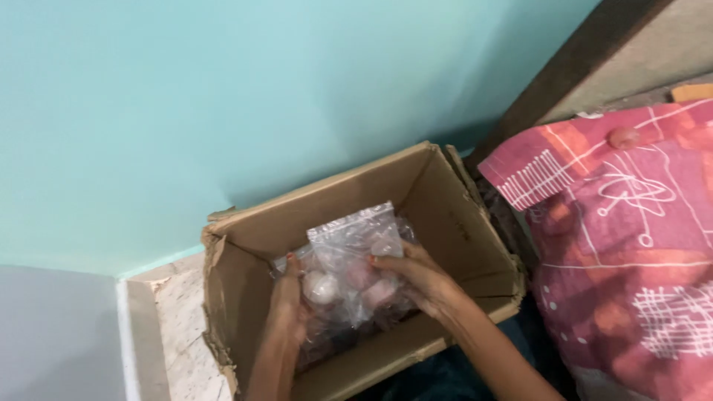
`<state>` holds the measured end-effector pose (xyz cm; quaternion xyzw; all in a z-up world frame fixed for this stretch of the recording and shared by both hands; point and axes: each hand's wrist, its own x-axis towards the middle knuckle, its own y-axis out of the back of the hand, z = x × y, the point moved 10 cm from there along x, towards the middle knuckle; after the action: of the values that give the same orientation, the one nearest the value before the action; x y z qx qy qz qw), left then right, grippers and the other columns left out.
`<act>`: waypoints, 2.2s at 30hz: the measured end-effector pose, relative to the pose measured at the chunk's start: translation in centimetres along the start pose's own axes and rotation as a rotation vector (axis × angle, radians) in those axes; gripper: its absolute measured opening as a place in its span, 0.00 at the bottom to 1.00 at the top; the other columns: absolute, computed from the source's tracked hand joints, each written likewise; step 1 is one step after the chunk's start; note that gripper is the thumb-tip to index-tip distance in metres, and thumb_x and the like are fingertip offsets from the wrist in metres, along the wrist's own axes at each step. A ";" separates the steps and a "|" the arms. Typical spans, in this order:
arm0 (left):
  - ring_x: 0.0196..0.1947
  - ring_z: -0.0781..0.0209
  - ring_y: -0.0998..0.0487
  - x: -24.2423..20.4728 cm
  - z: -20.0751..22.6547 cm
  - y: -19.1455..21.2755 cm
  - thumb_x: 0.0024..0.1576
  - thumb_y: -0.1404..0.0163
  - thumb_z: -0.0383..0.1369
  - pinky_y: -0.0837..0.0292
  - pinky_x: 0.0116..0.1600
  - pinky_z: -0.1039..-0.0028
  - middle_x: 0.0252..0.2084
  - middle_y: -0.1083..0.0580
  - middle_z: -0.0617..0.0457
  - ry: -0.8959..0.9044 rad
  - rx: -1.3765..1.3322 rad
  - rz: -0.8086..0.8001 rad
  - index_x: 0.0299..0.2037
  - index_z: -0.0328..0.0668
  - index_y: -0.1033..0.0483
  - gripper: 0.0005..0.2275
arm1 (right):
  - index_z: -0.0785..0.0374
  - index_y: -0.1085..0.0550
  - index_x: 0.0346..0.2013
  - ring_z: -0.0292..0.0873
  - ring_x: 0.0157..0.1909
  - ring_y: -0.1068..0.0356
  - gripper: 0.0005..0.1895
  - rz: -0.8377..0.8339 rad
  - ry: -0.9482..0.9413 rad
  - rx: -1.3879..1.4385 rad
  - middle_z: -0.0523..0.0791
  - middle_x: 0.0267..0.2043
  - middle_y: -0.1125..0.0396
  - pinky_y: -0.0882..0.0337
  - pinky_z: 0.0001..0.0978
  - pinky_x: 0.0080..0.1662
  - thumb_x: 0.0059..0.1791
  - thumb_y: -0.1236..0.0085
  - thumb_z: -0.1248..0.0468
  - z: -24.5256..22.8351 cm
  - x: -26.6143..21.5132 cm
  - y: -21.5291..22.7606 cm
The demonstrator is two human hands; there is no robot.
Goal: The person picks up plastic bags containing candles from a bed, puts some bags into a cardboard box, and seals others by hand.
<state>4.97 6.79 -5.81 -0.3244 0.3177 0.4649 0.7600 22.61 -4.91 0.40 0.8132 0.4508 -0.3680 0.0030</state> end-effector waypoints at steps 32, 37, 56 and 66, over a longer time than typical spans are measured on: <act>0.72 0.52 0.35 -16.7 9.5 -24.6 0.66 0.60 0.36 0.43 0.72 0.64 0.72 0.34 0.43 -0.962 0.182 -0.212 0.71 0.35 0.42 0.23 | 0.64 0.42 0.74 0.49 0.77 0.50 0.34 0.331 0.676 -0.067 0.49 0.77 0.47 0.42 0.42 0.66 0.54 0.47 0.60 -14.3 -27.1 9.4; 0.70 0.49 0.30 -28.1 9.0 -35.2 0.67 0.58 0.29 0.38 0.73 0.64 0.69 0.31 0.40 -1.303 0.252 -0.461 0.69 0.31 0.37 0.20 | 0.66 0.41 0.74 0.52 0.75 0.50 0.34 0.555 0.852 -0.167 0.51 0.76 0.45 0.40 0.47 0.64 0.54 0.48 0.60 -17.6 -35.7 14.5; 0.63 0.45 0.28 -41.9 -11.8 -49.5 0.48 0.37 0.40 0.33 0.64 0.58 0.60 0.26 0.42 -1.582 0.901 -1.220 0.64 0.40 0.32 0.32 | 0.52 0.37 0.75 0.52 0.69 0.36 0.44 1.294 0.365 -0.662 0.47 0.69 0.38 0.26 0.48 0.52 0.44 0.36 0.61 -6.1 -52.6 29.3; 0.48 0.51 0.21 -40.4 -11.2 -50.4 0.52 0.39 0.40 0.26 0.51 0.63 0.49 0.23 0.46 -1.185 0.800 -1.148 0.55 0.42 0.28 0.23 | 0.54 0.47 0.76 0.46 0.66 0.31 0.53 1.295 0.411 -0.714 0.48 0.68 0.34 0.29 0.39 0.58 0.40 0.32 0.62 -7.5 -50.7 27.6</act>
<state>34.18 -40.30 29.23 0.1464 -0.1965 -0.0383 0.9687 31.00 -55.87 27.31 0.9167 -0.0326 0.0337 0.3968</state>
